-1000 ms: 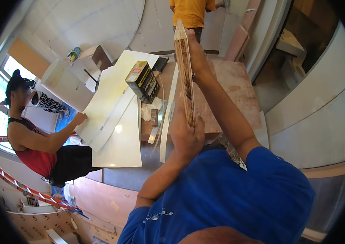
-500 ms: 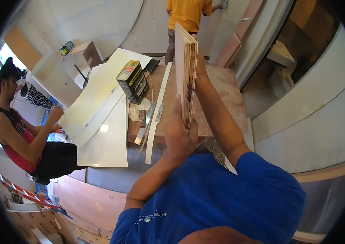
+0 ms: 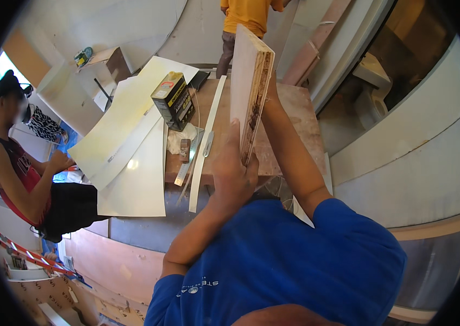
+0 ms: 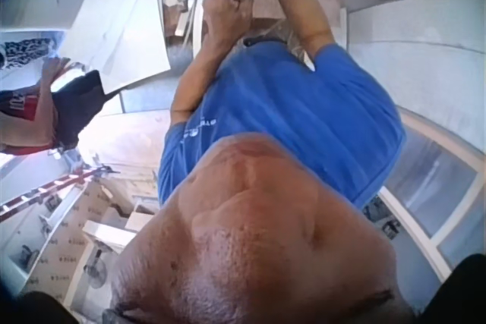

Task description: The person handles a plywood panel, applying adhesive from a can and using a sanding block to smooth and finish the edges of a white laminate surface.

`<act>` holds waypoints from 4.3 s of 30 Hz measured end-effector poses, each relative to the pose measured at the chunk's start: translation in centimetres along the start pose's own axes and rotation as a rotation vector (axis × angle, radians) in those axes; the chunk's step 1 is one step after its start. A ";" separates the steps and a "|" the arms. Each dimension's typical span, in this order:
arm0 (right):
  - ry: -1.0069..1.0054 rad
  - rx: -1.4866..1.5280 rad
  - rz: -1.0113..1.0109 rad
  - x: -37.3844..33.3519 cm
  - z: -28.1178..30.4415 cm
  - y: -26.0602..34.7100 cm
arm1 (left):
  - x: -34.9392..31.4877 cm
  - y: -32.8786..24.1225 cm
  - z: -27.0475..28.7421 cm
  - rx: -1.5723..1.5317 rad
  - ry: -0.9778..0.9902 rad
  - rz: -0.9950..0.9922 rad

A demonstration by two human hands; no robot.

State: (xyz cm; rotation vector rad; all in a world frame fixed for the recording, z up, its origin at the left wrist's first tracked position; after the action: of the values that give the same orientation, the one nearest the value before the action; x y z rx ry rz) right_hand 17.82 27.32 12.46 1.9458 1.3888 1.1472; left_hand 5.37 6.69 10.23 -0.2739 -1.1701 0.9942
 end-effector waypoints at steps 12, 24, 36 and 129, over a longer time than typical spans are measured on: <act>-0.055 0.317 0.035 -0.4 2.5 0.9 | 1.5 -0.8 0.5 0.138 0.137 -0.082; 0.085 0.578 0.061 1.3 9.0 -2.0 | 2.4 -0.3 -1.9 0.150 0.304 -0.129; 0.048 0.574 0.078 0.4 7.1 0.2 | 2.2 -0.5 -2.0 0.151 0.276 -0.169; -1.026 -0.621 0.071 -32.2 23.5 9.1 | 12.8 -3.4 -29.5 -0.419 1.452 -1.206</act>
State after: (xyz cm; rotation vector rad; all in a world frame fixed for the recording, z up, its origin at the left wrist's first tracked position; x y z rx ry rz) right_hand 38.18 -3.95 -4.24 1.6791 0.3554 0.3632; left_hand 33.06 23.35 8.40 -0.4145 -0.0067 -0.5737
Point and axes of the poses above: each hand's wrist, its own x-axis towards the middle knuckle, its own z-axis out of the back of the hand, y = z × x, the point moved 8 cm from there along x, towards the middle knuckle, and after that the axes turned 8 degrees about x, right-handed, at the moved point
